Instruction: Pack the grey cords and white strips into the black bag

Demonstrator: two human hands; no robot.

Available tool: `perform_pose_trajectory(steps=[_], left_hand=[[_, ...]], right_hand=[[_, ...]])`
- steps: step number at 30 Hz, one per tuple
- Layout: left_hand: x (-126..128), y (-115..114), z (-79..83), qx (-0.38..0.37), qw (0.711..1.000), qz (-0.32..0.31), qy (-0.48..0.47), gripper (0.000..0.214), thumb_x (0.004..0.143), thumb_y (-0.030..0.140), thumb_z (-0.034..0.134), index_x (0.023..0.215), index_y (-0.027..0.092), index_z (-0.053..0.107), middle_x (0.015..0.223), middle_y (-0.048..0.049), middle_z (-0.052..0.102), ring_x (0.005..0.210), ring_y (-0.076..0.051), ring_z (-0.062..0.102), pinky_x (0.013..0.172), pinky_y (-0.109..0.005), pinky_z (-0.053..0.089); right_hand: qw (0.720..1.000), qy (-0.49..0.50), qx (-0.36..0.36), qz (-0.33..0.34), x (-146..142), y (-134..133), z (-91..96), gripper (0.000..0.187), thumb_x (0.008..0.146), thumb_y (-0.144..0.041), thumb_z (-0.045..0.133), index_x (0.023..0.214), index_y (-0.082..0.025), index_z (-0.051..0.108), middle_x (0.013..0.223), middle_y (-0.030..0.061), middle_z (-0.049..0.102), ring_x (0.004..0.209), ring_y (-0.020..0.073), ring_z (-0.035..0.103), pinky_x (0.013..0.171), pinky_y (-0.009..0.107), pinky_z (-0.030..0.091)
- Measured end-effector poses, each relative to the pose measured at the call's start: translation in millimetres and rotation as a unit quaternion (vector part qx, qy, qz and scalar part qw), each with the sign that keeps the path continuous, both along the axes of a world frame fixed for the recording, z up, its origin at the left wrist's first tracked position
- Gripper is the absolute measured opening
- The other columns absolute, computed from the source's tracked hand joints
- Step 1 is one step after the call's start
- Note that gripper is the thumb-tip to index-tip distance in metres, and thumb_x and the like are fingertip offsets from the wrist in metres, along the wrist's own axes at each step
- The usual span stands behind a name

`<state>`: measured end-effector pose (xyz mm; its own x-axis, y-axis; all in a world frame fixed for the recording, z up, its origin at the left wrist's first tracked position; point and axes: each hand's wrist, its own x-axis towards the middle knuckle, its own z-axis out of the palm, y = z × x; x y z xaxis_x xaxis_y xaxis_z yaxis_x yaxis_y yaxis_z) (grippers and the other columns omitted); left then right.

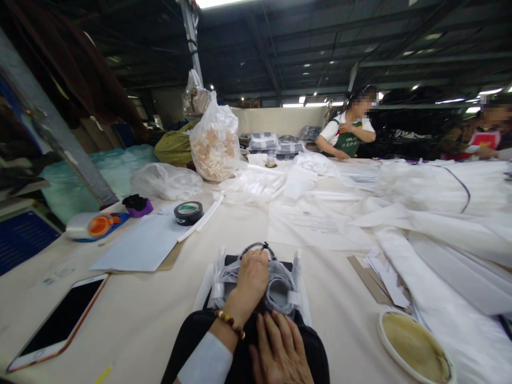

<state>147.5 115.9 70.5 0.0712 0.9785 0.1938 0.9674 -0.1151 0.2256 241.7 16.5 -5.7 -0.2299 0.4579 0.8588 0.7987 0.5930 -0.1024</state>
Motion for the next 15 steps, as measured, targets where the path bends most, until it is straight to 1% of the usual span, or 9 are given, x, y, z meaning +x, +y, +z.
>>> perform_pose_trajectory(steps=[3,5,8,11,13,14,15], left_hand=[[2,17,-4.1,-0.063,0.997,-0.013,0.036,0.011,0.087,0.014,0.049,0.088,0.011,0.060,0.085,-0.0034,0.063,0.085,-0.017,0.060,0.080,-0.037,0.048],[2,26,-7.5,-0.099,0.994,-0.004,0.055,0.014,0.088,0.022,0.051,0.090,0.011,0.059,0.086,-0.0031,0.063,0.082,-0.016,0.061,0.078,-0.037,0.050],[1,34,-10.3,-0.139,0.988,0.007,0.073,0.017,0.088,0.026,0.051,0.091,0.011,0.059,0.088,-0.0037,0.063,0.083,-0.016,0.061,0.079,-0.037,0.050],[2,37,-10.2,-0.165,0.983,0.015,0.083,0.016,0.089,0.021,0.047,0.088,0.011,0.060,0.087,-0.0040,0.065,0.084,-0.016,0.062,0.079,-0.036,0.049],[5,37,-8.7,-0.173,0.981,0.024,0.086,0.020,0.089,0.013,0.041,0.087,0.011,0.061,0.087,-0.0068,0.066,0.085,-0.018,0.062,0.078,-0.035,0.048],[6,37,-7.7,-0.175,0.981,0.028,0.085,0.024,0.088,0.010,0.038,0.087,0.011,0.062,0.087,-0.0087,0.066,0.085,-0.019,0.063,0.078,-0.034,0.048],[8,36,-6.8,-0.176,0.981,0.031,0.082,0.027,0.087,0.008,0.035,0.087,0.010,0.062,0.088,-0.0106,0.066,0.086,-0.021,0.063,0.077,-0.034,0.047]], right_hand=[[1.000,0.007,-0.013,0.002,2,-2,4.2,0.029,0.089,-0.027,0.038,0.093,-0.017,0.065,0.088,0.0053,0.070,0.089,0.0200,0.059,0.088,0.033,0.036],[1.000,0.015,-0.017,0.001,3,-3,6.9,0.027,0.087,-0.026,0.041,0.096,-0.017,0.064,0.089,0.0050,0.069,0.089,0.0199,0.059,0.088,0.033,0.037],[0.999,0.030,-0.024,0.002,-1,-4,3.8,0.024,0.085,-0.024,0.044,0.097,-0.018,0.064,0.089,0.0039,0.069,0.088,0.0188,0.060,0.089,0.032,0.038],[0.997,0.072,-0.026,-0.026,-10,-3,-11.7,0.026,0.084,-0.020,0.041,0.093,-0.019,0.065,0.085,0.0035,0.070,0.086,0.0191,0.061,0.090,0.033,0.039],[0.994,0.086,0.005,-0.061,-13,-2,-23.0,0.026,0.081,-0.017,0.042,0.090,-0.020,0.066,0.079,0.0039,0.070,0.082,0.0204,0.062,0.088,0.037,0.042],[0.995,0.069,0.022,-0.072,-12,-2,-26.2,0.024,0.080,-0.016,0.044,0.088,-0.020,0.066,0.077,0.0036,0.069,0.080,0.0204,0.063,0.086,0.038,0.045],[0.997,0.025,0.025,-0.068,-8,-3,-26.7,0.021,0.078,-0.016,0.048,0.087,-0.022,0.067,0.077,0.0029,0.069,0.078,0.0198,0.063,0.084,0.037,0.046]])
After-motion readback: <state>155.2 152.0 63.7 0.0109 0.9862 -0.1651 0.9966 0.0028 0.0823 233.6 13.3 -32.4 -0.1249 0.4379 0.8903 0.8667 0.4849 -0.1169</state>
